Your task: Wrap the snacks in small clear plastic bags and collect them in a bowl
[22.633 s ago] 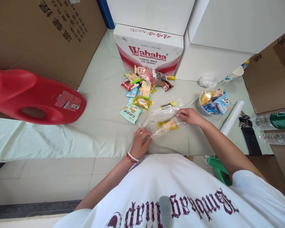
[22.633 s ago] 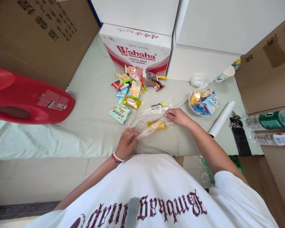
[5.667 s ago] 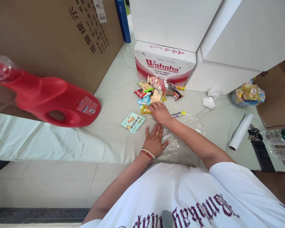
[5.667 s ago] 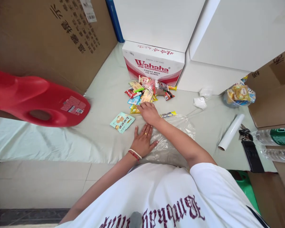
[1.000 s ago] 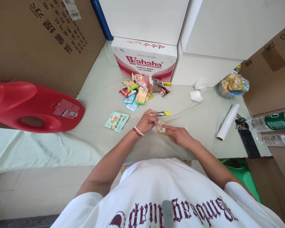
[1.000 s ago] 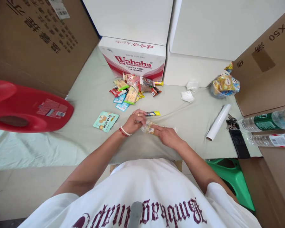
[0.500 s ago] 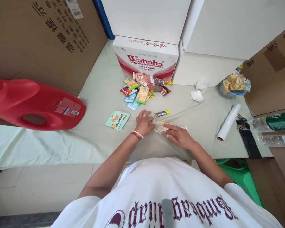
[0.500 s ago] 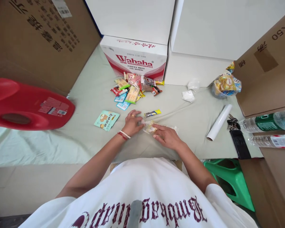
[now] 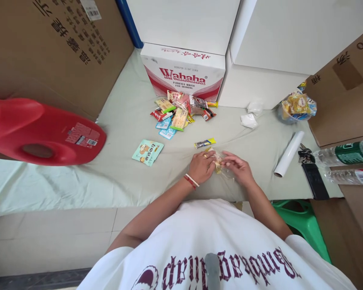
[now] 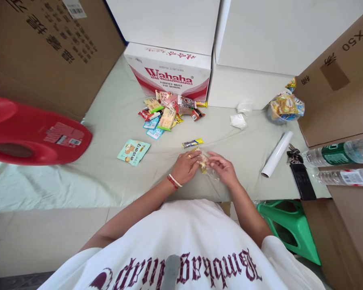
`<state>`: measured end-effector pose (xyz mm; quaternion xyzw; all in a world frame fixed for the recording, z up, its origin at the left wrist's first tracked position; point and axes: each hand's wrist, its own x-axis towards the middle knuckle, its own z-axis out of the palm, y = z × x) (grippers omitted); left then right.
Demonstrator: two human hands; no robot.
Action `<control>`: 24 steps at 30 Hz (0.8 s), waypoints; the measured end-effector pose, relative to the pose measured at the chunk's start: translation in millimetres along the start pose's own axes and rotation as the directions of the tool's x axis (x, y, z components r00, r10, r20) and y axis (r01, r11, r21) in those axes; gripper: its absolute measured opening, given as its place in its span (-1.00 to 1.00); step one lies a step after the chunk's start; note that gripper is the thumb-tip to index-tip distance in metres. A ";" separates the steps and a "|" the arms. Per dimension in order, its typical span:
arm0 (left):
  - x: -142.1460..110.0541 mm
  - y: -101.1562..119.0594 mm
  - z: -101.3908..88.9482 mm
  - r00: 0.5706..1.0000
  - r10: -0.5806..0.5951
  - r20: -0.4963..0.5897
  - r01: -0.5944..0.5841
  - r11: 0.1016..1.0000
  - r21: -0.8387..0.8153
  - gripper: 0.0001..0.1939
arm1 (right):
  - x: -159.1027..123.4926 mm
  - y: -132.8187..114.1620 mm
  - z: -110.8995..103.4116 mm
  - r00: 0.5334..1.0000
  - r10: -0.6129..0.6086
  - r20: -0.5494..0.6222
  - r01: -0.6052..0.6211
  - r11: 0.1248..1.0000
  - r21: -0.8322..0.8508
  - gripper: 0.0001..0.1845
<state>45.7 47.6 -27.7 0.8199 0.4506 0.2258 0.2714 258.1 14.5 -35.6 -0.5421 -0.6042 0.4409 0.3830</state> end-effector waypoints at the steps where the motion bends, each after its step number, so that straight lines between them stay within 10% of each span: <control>1: -1.3 -1.3 0.4 1.000 -0.005 0.000 0.005 1.000 0.025 -0.70 | -3.1 3.4 -4.9 0.992 0.064 -0.110 -0.065 0.998 -0.008 -0.63; 4: -3.4 -1.1 4.2 0.998 -0.040 -0.047 0.044 0.997 0.067 -0.70 | -13.7 11.1 -12.1 0.951 0.105 -0.290 -0.192 0.938 -0.288 -0.55; 8: -0.1 6.6 16.2 0.975 -0.151 -0.163 0.164 0.984 0.071 -0.84 | -30.7 8.7 -5.1 0.979 0.008 -0.205 -0.128 0.803 -0.582 -0.72; 14: 5.8 11.1 25.0 0.928 -0.307 -0.210 0.327 0.942 0.070 -0.39 | -27.6 -19.2 12.4 0.959 0.116 -0.258 -0.198 0.927 -0.318 -0.84; 17: 6.0 10.3 24.7 0.935 -0.307 -0.176 0.325 0.943 0.078 -0.48 | -11.9 -31.7 23.7 0.974 0.055 -0.221 -0.118 0.952 -0.282 -0.82; 24: -7.1 27.4 24.9 0.908 0.128 -0.398 -0.078 0.987 0.139 -0.68 | -1.8 -34.7 41.9 0.982 0.135 -0.130 -0.113 0.979 0.167 -0.64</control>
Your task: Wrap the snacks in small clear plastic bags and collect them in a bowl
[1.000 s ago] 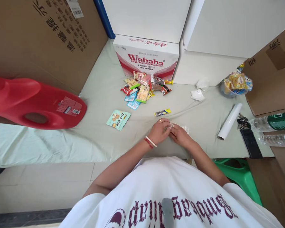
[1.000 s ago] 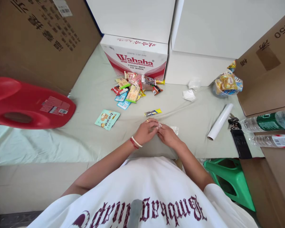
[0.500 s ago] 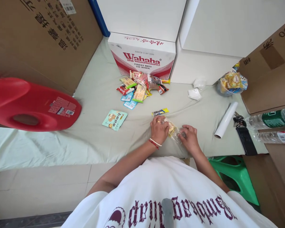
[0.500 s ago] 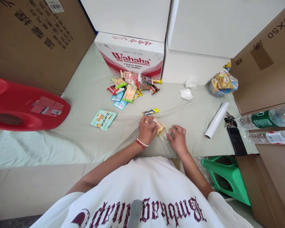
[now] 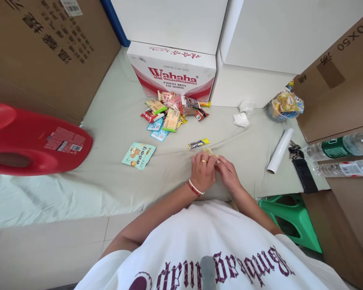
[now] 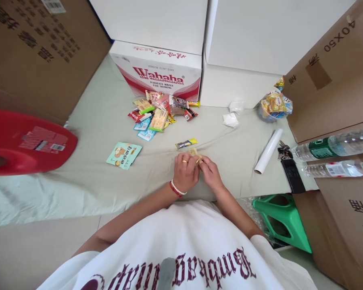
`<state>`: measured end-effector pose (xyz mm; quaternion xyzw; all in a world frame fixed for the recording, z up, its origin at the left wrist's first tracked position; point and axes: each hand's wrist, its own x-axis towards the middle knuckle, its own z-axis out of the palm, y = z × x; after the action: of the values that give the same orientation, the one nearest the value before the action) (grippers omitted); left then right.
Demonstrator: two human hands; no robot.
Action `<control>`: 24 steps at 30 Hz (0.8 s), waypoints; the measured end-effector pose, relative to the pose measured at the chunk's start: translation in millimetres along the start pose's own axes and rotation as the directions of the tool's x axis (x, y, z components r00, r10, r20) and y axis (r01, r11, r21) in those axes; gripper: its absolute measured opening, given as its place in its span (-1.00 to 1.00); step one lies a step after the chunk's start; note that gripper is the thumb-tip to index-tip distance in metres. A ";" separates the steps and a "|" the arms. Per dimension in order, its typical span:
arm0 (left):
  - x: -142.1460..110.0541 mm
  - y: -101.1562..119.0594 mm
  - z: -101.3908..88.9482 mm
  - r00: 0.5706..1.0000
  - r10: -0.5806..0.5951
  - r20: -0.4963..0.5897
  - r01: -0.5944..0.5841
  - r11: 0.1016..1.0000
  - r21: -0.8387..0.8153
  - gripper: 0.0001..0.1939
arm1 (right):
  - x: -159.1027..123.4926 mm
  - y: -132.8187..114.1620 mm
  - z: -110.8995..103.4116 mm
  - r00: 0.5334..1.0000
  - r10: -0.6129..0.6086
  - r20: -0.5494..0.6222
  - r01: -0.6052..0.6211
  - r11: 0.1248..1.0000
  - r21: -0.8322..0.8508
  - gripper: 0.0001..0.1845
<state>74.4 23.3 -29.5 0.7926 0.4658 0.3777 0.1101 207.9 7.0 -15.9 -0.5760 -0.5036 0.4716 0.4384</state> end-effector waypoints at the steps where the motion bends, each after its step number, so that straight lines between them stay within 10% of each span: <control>1: -1.3 2.2 -0.3 0.999 0.040 0.008 -0.040 0.998 -0.049 -0.63 | -1.5 2.6 0.5 0.999 0.048 0.024 -0.050 0.995 0.085 -0.60; 6: -3.3 -0.9 -0.3 0.999 -0.014 0.032 0.027 0.892 -0.451 -0.50 | -9.1 18.7 -0.3 0.972 0.218 0.087 -0.234 0.927 0.293 -0.60; 10: -9.1 -17.0 -19.3 0.991 -0.016 0.131 0.086 0.832 -0.548 -0.49 | -2.8 22.1 -30.9 0.966 0.231 -0.116 -0.180 0.924 0.336 -0.57; 13: -25.2 -39.0 -52.9 0.979 -0.088 0.186 0.157 0.905 -0.395 -0.60 | 24.2 7.5 -100.2 0.899 0.154 -0.410 -0.021 0.950 0.312 -0.47; 17: -67.1 -73.3 -104.9 0.968 -0.211 0.134 0.221 0.973 -0.061 -0.72 | 90.5 -31.9 -236.4 0.681 -0.081 -0.728 0.224 0.969 0.102 -0.43; 20: -106.5 -88.7 -128.8 0.950 -0.300 0.088 0.287 0.949 0.133 -0.80 | 153.6 -60.3 -329.6 0.535 -0.099 -0.839 0.193 0.981 0.007 -0.43; 24: -148.0 -95.4 -130.1 0.954 -0.290 0.077 0.261 0.928 0.264 -0.84 | 238.8 -79.3 -405.9 0.462 -0.055 -0.885 0.059 0.998 -0.032 -0.32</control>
<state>-120.9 -69.7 -63.3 0.7471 0.6095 0.2503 0.0877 605.9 240.7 106.9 -0.7190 -0.2222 0.0913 0.6522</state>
